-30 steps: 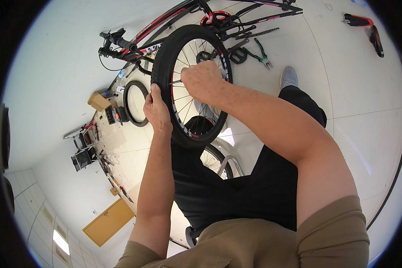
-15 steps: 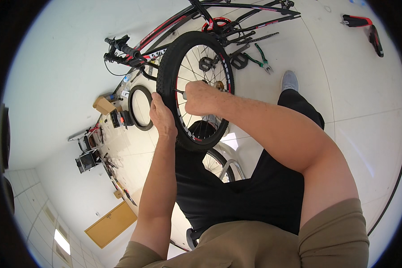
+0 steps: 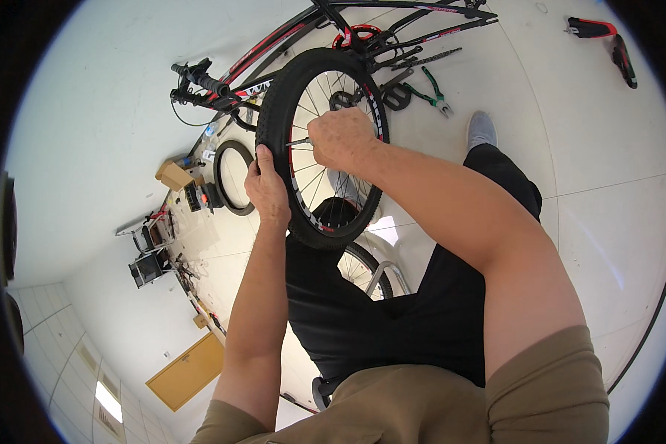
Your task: The person removes a bicycle tire from the rim, inspects the wheel, and then uses a tire lever to pry the tire back onto the rim. The person works on the wheel while seated in a chair.
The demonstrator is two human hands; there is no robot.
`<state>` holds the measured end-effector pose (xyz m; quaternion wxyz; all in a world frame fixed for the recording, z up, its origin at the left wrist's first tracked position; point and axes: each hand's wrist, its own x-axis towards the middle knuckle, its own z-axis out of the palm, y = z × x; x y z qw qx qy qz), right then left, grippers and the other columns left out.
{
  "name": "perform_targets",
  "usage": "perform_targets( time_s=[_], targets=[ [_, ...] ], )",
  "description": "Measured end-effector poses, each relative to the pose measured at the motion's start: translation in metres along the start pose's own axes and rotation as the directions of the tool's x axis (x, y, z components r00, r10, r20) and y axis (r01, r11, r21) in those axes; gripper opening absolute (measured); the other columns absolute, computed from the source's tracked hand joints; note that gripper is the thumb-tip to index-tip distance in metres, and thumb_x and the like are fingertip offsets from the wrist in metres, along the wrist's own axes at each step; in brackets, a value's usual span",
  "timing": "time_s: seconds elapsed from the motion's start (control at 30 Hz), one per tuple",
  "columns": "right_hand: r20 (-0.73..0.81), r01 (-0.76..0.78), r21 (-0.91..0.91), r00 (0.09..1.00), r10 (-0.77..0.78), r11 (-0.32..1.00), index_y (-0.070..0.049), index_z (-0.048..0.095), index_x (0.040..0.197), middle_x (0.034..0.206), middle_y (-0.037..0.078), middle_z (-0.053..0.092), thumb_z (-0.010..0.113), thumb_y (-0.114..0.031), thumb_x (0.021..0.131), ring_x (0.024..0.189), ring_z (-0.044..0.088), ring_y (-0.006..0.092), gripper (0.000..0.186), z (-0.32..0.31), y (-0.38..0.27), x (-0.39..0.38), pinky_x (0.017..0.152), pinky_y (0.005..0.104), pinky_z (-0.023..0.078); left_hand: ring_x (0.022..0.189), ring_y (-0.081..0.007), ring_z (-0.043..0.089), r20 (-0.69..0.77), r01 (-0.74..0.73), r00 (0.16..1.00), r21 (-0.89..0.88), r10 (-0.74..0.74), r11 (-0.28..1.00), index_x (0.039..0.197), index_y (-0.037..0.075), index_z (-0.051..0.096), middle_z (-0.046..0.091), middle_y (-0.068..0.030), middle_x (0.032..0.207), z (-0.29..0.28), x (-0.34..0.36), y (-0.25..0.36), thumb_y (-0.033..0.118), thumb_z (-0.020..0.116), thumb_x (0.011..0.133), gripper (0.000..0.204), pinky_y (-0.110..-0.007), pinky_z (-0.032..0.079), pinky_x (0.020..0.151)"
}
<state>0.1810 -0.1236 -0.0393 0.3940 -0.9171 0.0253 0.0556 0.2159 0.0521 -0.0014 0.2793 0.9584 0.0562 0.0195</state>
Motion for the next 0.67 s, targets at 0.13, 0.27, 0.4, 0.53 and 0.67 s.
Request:
perform_targets(
  time_s=[0.13, 0.27, 0.4, 0.53, 0.67],
  targets=[
    [-0.016, 0.01, 0.021, 1.0, -0.01, 1.0, -0.006, 0.075, 0.091, 0.088, 0.018, 0.074, 0.063, -0.018, 0.078, 0.085, 0.073, 0.0316, 0.022, 0.015, 0.005, 0.008, 0.078, 0.0417, 0.057, 0.072, -0.0295, 0.06, 0.043, 0.034, 0.999, -0.043, -0.032, 0.998, 0.091, -0.009, 0.069, 0.066, -0.0194, 0.075, 0.001, 0.011, -0.008, 0.059, 0.047, 0.098, 0.072, -0.041, 0.047, 0.073],
    [-0.002, 0.035, 0.031, 0.999, -0.035, 0.999, -0.004, 0.075, 0.093, 0.088, 0.018, 0.074, 0.064, -0.018, 0.077, 0.085, 0.073, 0.0326, 0.024, 0.017, 0.008, 0.013, 0.077, 0.0429, 0.057, 0.072, -0.0274, 0.058, 0.073, 0.082, 0.994, -0.053, -0.078, 0.995, 0.092, -0.009, 0.07, 0.066, -0.0183, 0.074, -0.002, 0.013, -0.006, 0.058, 0.047, 0.099, 0.072, -0.041, 0.046, 0.073],
    [0.06, 0.04, 0.044, 0.997, -0.043, 0.998, -0.002, 0.074, 0.089, 0.088, 0.019, 0.073, 0.063, -0.014, 0.075, 0.085, 0.073, 0.0338, 0.021, 0.01, 0.003, 0.013, 0.077, 0.0434, 0.057, 0.075, -0.0269, 0.06, 0.041, 0.082, 0.996, -0.099, -0.078, 0.992, 0.093, -0.008, 0.069, 0.067, -0.0178, 0.079, -0.001, 0.009, -0.004, 0.06, 0.049, 0.097, 0.071, -0.04, 0.047, 0.075],
    [0.181, -0.037, 0.116, 0.983, 0.016, 0.993, 0.0, 0.073, 0.087, 0.088, 0.02, 0.073, 0.062, -0.01, 0.075, 0.085, 0.073, 0.0354, 0.019, -0.006, -0.018, -0.01, 0.078, 0.0436, 0.058, 0.08, -0.0268, 0.064, -0.016, -0.036, 0.999, 0.047, 0.037, 0.998, 0.107, -0.005, 0.067, 0.069, -0.0164, 0.087, -0.002, -0.004, 0.004, 0.063, 0.057, 0.092, 0.07, -0.039, 0.049, 0.08],
    [0.196, -0.071, 0.134, 0.98, 0.044, 0.988, 0.0, 0.072, 0.089, 0.094, 0.02, 0.073, 0.062, -0.011, 0.075, 0.089, 0.072, 0.0355, 0.02, -0.007, -0.021, -0.013, 0.079, 0.0445, 0.058, 0.085, -0.028, 0.066, 0.003, -0.013, 1.0, -0.045, 0.013, 0.999, 0.125, -0.002, 0.06, 0.07, -0.0151, 0.091, -0.003, -0.006, 0.0, 0.062, 0.064, 0.087, 0.075, -0.039, 0.05, 0.084]
  ],
)
